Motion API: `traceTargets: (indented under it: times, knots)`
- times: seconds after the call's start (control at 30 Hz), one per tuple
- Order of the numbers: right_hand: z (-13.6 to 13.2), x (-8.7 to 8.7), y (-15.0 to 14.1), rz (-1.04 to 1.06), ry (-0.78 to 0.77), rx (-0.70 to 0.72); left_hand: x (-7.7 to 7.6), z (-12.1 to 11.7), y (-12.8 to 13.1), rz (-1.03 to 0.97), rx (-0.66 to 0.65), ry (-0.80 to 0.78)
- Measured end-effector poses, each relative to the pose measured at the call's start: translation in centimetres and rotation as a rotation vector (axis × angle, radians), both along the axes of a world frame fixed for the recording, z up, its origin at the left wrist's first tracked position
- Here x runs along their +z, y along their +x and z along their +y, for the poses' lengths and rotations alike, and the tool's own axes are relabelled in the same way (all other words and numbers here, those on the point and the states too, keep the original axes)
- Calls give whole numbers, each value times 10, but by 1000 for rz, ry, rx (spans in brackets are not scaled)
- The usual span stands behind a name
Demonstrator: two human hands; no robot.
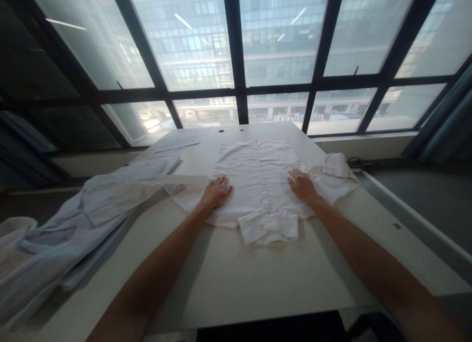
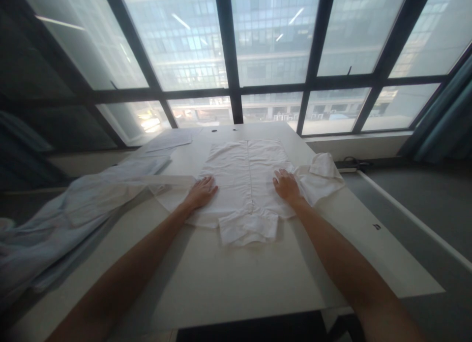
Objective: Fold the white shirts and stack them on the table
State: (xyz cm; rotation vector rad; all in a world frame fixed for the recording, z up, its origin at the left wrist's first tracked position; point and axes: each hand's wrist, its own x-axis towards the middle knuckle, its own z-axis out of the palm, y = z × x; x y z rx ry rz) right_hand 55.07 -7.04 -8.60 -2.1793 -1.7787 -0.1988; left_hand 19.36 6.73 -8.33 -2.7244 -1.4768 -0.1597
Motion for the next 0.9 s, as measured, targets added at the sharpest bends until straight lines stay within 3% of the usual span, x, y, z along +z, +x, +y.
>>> traceTargets:
  times: [0.13,0.33,0.9]
  knots:
    - [-1,2,-10,25,-22,103,0,-1,0,-6,0,0]
    - [-3,-2,-12,44,-160,101,0,-1,0,-9,-1,-7]
    - [-3,0,-12,37,-143,102,5,-4,1,-22,2,-25]
